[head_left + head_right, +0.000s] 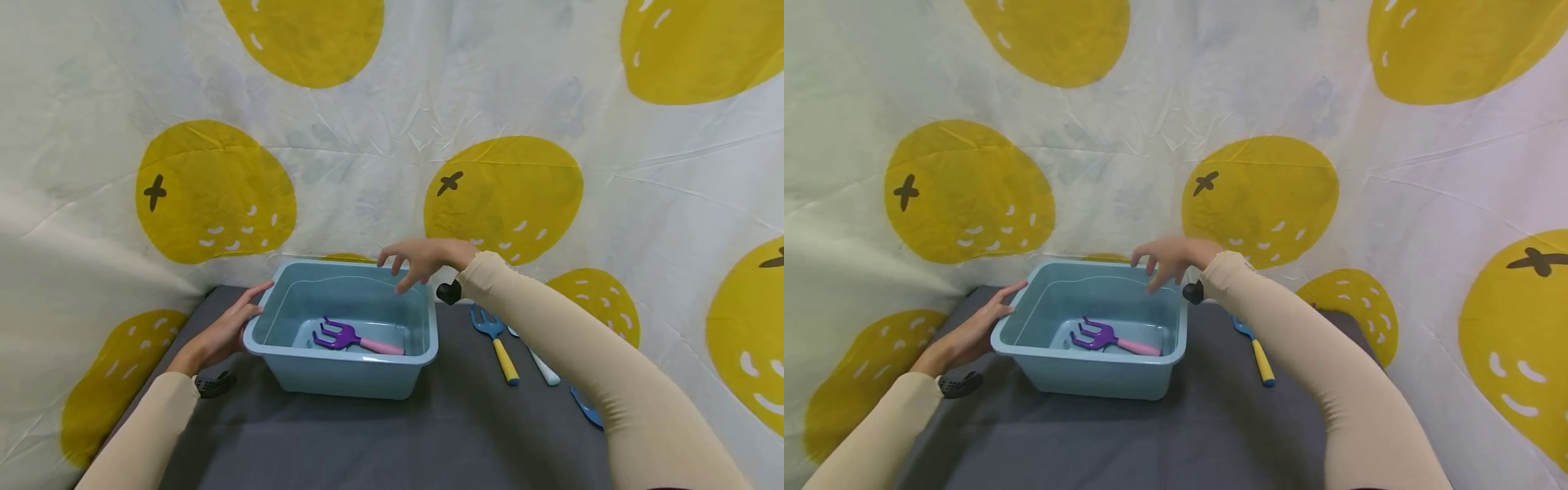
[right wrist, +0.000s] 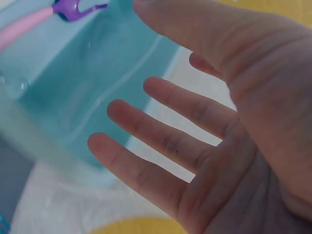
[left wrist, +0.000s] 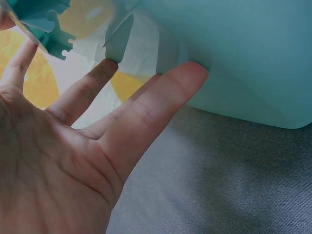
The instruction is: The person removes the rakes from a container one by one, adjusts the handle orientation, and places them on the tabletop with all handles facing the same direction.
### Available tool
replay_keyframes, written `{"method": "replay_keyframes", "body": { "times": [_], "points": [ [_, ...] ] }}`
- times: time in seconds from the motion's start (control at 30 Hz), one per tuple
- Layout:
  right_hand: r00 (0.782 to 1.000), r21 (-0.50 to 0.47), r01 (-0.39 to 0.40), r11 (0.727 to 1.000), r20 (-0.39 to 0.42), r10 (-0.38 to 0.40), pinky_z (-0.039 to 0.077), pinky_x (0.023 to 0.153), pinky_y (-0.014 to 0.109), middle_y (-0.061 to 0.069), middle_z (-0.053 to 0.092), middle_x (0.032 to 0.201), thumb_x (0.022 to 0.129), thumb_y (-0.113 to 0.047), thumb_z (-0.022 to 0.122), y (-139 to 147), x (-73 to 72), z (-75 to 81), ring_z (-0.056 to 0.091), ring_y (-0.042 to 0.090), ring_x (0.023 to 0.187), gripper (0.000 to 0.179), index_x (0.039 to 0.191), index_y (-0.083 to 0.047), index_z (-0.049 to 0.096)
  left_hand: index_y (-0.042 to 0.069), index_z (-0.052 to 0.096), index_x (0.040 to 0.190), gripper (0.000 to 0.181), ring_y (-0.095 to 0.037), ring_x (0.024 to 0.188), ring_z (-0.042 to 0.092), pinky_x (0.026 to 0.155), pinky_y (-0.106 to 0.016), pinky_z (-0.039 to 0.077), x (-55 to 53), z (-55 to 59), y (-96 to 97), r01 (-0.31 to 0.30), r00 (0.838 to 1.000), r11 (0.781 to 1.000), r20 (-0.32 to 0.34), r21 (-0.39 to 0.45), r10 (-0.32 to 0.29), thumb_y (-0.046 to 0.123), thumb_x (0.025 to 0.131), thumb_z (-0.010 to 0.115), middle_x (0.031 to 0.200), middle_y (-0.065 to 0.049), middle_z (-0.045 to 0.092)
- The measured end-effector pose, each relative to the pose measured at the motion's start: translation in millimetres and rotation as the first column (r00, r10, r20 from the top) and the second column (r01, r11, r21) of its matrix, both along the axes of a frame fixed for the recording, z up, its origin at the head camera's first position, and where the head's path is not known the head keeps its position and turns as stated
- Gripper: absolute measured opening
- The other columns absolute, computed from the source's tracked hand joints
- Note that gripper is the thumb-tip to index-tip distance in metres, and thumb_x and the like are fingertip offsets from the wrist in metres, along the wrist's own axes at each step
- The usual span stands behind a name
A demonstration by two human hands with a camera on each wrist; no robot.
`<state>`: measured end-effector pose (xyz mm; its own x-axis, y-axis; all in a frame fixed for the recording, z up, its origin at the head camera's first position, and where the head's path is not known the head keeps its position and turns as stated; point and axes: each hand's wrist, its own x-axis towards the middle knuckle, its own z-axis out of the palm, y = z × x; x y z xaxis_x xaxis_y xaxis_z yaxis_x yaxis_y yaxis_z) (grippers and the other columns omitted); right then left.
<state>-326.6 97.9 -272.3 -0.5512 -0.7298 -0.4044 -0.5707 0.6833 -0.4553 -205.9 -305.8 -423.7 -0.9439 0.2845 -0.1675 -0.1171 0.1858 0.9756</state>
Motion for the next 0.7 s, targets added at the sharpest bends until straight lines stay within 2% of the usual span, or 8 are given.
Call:
{"method": "replay_keyframes", "body": {
  "times": [0.2,0.4,0.5,0.7],
  "points": [
    [1.0,0.018,-0.02,1.0,0.017,0.02,0.058,0.086,0.046,0.01,0.06,0.138,0.093,-0.027,0.078,-32.0,-5.9,-28.9,0.066,0.02,0.108,0.065,0.149,-0.026,0.046,0.04,0.01,0.164,0.063,-0.057,0.139,0.031,0.089,-0.057,0.054,-1.5,0.3,-0.5,0.002,1.0,1.0,-0.003,0.005,-0.002,0.037,0.11,0.041,0.169,-0.014,0.002],
    [0.995,0.04,0.024,0.999,0.094,-0.027,0.058,0.087,0.051,0.01,0.061,0.132,0.091,-0.027,0.08,-54.6,-9.0,-54.7,0.065,0.029,0.111,0.064,0.146,-0.026,0.048,0.041,0.011,0.164,0.062,-0.057,0.14,0.03,0.09,-0.058,0.053,-2.8,1.5,0.8,0.0,1.0,1.0,-0.003,0.007,0.0,0.037,0.11,0.041,0.168,-0.013,0.003],
    [0.992,0.071,0.034,0.997,0.12,-0.043,0.058,0.085,0.049,0.007,0.063,0.124,0.091,-0.028,0.08,-62.4,-9.9,-66.6,0.065,0.031,0.113,0.064,0.146,-0.026,0.047,0.041,0.012,0.163,0.061,-0.056,0.139,0.031,0.091,-0.059,0.053,-3.1,1.8,0.8,-0.004,1.0,1.0,-0.001,0.001,0.004,0.037,0.11,0.041,0.168,-0.013,0.004],
    [0.993,0.13,0.029,0.991,0.111,-0.044,0.058,0.08,0.04,-0.001,0.066,0.114,0.088,-0.034,0.082,-74.6,-10.2,-91.7,0.066,0.027,0.108,0.068,0.146,-0.028,0.048,0.04,0.01,0.164,0.063,-0.057,0.139,0.03,0.089,-0.061,0.053,-2.7,1.6,-0.6,0.002,1.0,1.0,-0.003,0.003,-0.002,0.036,0.11,0.041,0.168,-0.015,0.002]
  ]
}}
